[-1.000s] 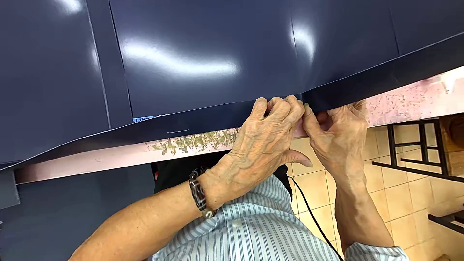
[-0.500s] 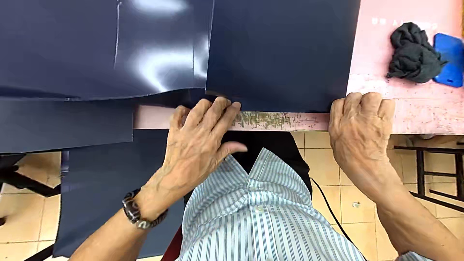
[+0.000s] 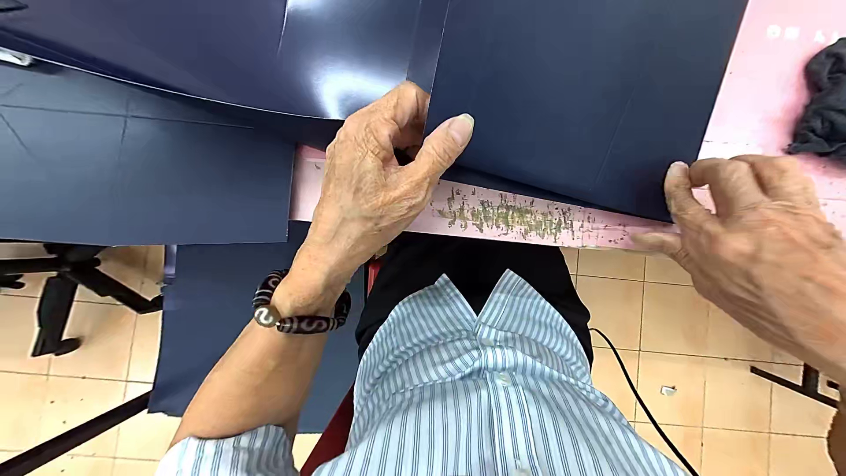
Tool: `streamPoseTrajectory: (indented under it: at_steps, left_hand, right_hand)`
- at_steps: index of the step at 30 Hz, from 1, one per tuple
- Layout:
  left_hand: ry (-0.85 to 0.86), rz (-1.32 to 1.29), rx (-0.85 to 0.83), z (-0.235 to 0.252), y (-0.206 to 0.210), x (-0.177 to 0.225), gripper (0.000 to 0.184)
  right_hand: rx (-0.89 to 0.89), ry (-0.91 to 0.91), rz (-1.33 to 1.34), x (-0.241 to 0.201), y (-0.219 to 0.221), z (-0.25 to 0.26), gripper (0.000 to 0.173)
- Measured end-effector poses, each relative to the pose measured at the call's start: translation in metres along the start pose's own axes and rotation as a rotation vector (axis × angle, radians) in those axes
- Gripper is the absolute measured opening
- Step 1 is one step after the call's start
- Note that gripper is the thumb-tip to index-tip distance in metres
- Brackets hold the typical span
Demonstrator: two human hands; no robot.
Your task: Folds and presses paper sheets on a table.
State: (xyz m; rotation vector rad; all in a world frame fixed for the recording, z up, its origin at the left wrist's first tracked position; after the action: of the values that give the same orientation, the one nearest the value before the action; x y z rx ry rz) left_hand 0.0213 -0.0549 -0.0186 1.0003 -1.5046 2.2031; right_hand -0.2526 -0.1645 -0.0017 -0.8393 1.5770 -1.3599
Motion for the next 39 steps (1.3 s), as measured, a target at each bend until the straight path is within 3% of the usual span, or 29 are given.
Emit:
streamPoseTrajectory:
  at_steps: [2, 4, 8, 10, 12, 14, 16, 21, 31, 39]
  left_hand:
    - [-0.027, -0.062, -0.014, -0.001, 0.001, -0.004, 0.016]
    - [-0.101, -0.109, -0.057, -0.001, 0.000, -0.007, 0.026]
    - [-0.124, -0.259, -0.086, 0.001, -0.001, -0.007, 0.042]
    - [-0.053, -0.274, -0.038, 0.002, -0.002, 0.002, 0.041]
    - [0.056, -0.178, 0.056, 0.003, -0.003, 0.013, 0.037]
    - [0.134, -0.040, 0.119, 0.006, -0.001, 0.014, 0.035]
    - [0.106, 0.048, 0.088, 0.009, 0.005, 0.003, 0.035]
    - [0.049, 0.151, -0.076, 0.018, 0.008, -0.007, 0.041]
    - [0.135, 0.397, -0.140, 0.015, 0.012, 0.001, 0.040]
    - [0.143, 0.413, -0.170, 0.014, 0.010, 0.005, 0.041]
  right_hand:
    - [0.140, 0.023, 0.085, -0.002, -0.010, 0.013, 0.063]
    - [0.296, 0.149, 0.168, -0.003, -0.011, 0.029, 0.063]
    - [0.501, 0.230, 0.300, 0.000, 0.012, 0.045, 0.051]
    - [0.490, 0.256, 0.340, 0.003, 0.024, 0.045, 0.061]
    - [0.440, 0.287, 0.325, 0.005, 0.032, 0.046, 0.083]
    - [0.382, 0.322, 0.270, 0.006, 0.035, 0.049, 0.088]
    - [0.333, 0.341, 0.223, 0.005, 0.037, 0.049, 0.091]
    - [0.231, 0.303, 0.173, 0.005, 0.038, 0.055, 0.079]
    - [0.154, 0.224, 0.143, 0.009, 0.039, 0.055, 0.080]
    - [0.123, 0.267, 0.162, 0.012, 0.038, 0.055, 0.083]
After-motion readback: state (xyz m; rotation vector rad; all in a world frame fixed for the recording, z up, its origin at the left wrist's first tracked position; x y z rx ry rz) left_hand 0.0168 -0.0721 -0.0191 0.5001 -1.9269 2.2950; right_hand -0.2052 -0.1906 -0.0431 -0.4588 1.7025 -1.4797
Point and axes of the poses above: each hand's wrist, its own z-axis towards the middle knuckle, its own y-axis out of the palm, x = y × z, the point moved 6 cm from there along z, towards the middle knuckle, and after that the axes turned 13 degrees about z, right-handed, at the moved point
